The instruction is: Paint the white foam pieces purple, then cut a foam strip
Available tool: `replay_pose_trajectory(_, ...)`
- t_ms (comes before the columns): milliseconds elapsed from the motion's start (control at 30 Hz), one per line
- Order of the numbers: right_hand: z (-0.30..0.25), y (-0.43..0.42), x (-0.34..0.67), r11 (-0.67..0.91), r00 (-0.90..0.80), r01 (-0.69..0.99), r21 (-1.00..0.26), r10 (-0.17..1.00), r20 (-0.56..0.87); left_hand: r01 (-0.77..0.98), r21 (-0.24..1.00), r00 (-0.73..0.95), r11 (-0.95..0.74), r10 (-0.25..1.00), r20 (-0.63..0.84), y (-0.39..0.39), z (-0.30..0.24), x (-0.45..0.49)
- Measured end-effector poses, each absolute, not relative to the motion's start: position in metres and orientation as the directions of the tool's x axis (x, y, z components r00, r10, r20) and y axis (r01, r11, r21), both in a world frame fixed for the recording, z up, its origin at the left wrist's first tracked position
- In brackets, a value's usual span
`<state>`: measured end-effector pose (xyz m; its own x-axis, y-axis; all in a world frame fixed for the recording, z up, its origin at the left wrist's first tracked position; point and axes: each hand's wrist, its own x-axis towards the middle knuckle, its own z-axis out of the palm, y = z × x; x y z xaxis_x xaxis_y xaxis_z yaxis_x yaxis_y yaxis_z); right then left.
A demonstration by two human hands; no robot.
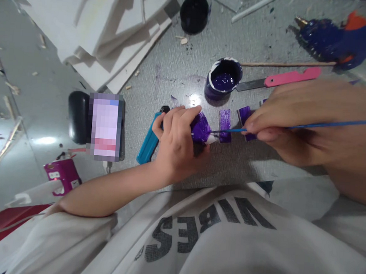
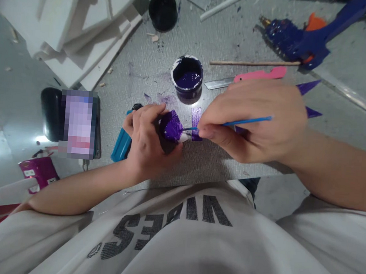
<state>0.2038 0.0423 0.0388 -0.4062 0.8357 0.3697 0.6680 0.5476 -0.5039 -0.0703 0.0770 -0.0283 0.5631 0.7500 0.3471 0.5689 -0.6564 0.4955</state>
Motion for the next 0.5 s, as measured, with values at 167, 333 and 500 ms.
replay_pose_trajectory(167, 0.0337, 0.0443, 0.2026, 0.629, -0.496, 0.48, -0.611, 0.769, 0.403, 0.579, 0.486, 0.565, -0.654, 0.752, 0.339, 0.0768, -0.0281, -0.0707)
replay_pose_trajectory(333, 0.0373, 0.0425, 0.2081, 0.563, -0.448, 0.656, -0.502, 0.826, 0.342, 0.598, 0.499, 0.581, -0.627, 0.768, 0.27, 0.0767, -0.0262, -0.0712)
replay_pose_trajectory(500, 0.036, 0.0443, 0.2021, 0.609, -0.504, 0.484, -0.628, 0.781, 0.369, 0.581, 0.499, 0.575, -0.643, 0.758, 0.307, 0.0764, -0.0259, -0.0711)
